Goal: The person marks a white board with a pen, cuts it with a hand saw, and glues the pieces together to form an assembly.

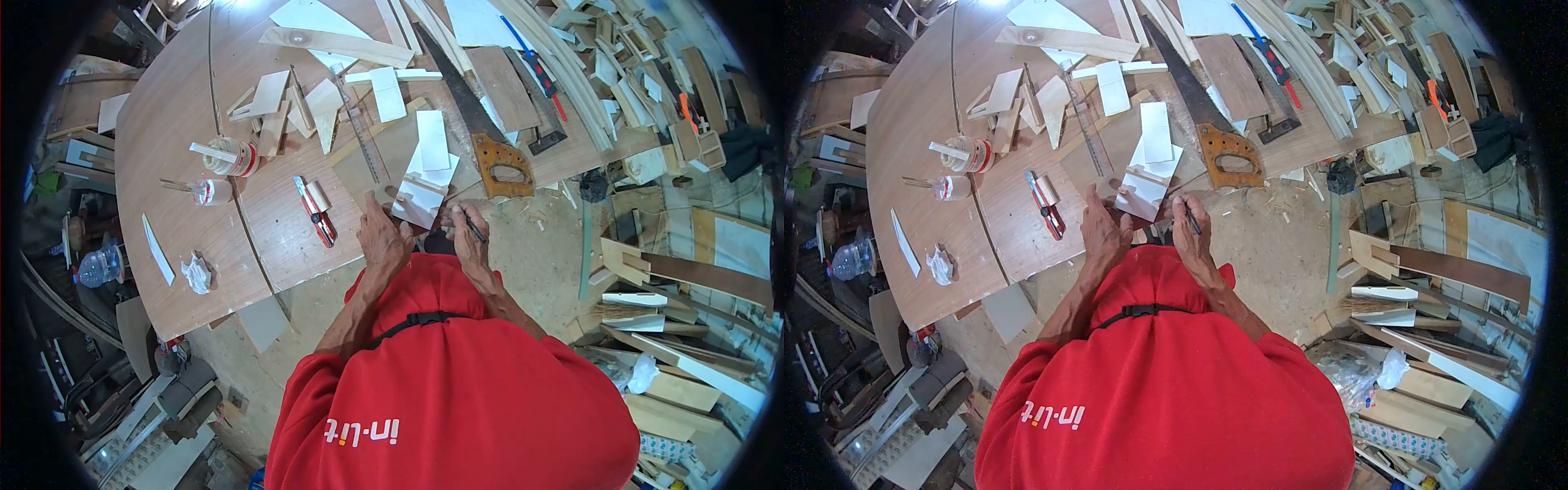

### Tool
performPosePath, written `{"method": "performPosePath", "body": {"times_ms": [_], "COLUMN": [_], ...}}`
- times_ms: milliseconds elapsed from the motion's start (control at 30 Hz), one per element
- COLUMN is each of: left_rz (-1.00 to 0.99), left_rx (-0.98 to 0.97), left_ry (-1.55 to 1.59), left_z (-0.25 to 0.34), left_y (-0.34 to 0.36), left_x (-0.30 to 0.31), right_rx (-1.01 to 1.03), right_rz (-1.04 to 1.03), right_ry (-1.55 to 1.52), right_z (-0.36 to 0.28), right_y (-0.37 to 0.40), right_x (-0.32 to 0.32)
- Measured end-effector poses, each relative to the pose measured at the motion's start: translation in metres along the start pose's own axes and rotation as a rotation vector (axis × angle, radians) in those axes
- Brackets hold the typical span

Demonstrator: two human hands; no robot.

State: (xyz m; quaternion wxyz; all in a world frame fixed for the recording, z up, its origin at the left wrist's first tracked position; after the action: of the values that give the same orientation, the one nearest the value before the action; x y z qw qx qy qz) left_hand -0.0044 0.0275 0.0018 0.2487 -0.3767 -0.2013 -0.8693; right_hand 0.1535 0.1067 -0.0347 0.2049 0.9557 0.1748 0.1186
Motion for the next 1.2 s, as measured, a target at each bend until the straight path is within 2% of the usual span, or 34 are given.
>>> {"method": "performPosePath", "body": {"times_ms": [33,100,133,200,333,400,433,500,633,700,733,900,1000,1033,1133,1200], "left_rz": [0.003,-0.009,-0.009,-0.064,-0.031,-0.136,-0.134,-0.275,-0.216,-0.114,-0.111,-0.08,-0.111,-0.152,-0.239,-0.253], "left_rx": [0.0,0.042,0.041,0.126,0.106,0.25,0.247,0.472,0.448,0.256,0.254,0.192,0.237,0.26,0.311,0.356], "left_ry": [0.001,0.063,0.064,0.323,0.53,0.699,0.699,1.154,1.21,0.946,0.948,0.93,1.019,1.054,1.07,1.133], "left_z": [0.0,-0.003,-0.005,-0.012,-0.016,-0.015,-0.011,-0.003,0.004,-0.005,-0.006,0.015,0.022,0.021,0.016,0.013], "left_y": [-0.001,-0.003,-0.003,-0.004,-0.004,-0.005,-0.007,-0.006,-0.008,-0.016,-0.018,-0.027,-0.031,-0.033,-0.037,-0.039], "left_x": [0.0,0.0,-0.001,-0.005,-0.012,-0.01,-0.007,-0.009,-0.006,-0.002,0.002,0.04,0.055,0.058,0.064,0.067], "right_rx": [0.003,-0.092,-0.098,-0.083,-0.043,-0.053,-0.064,-0.078,-0.058,-0.036,-0.018,0.088,0.33,0.333,0.615,0.626], "right_rz": [-0.001,-0.023,-0.027,-0.033,-0.039,-0.05,-0.061,-0.07,-0.082,-0.043,-0.002,0.079,0.078,0.079,0.049,0.013], "right_ry": [0.0,-0.281,-0.273,-0.256,-0.283,-0.327,-0.372,-0.393,-0.424,-0.334,-0.244,-0.243,-0.09,-0.091,0.036,0.026], "right_z": [0.0,-0.003,-0.007,-0.006,-0.004,-0.008,-0.012,-0.018,-0.025,-0.028,-0.029,-0.043,-0.082,-0.092,-0.12,-0.129], "right_y": [0.003,0.014,0.016,0.018,0.019,0.022,0.023,0.026,0.027,0.027,0.026,0.01,0.002,-0.001,-0.012,-0.025], "right_x": [-0.002,-0.009,-0.008,-0.005,-0.004,-0.005,-0.006,-0.007,-0.005,0.004,0.011,0.031,0.031,0.028,0.014,0.003]}}
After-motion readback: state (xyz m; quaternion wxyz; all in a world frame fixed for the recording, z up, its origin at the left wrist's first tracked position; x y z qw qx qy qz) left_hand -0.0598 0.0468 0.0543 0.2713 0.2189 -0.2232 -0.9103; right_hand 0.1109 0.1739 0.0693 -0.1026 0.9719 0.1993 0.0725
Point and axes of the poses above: each hand's wrist, its own y-axis away from the middle knuckle, its own x-axis out of the back of the hand, z = x × y, the point moved 3 cm from there along -y, towards the middle knuckle, and after that the axes turned 1 degree about -z, right-handed, at the moved point
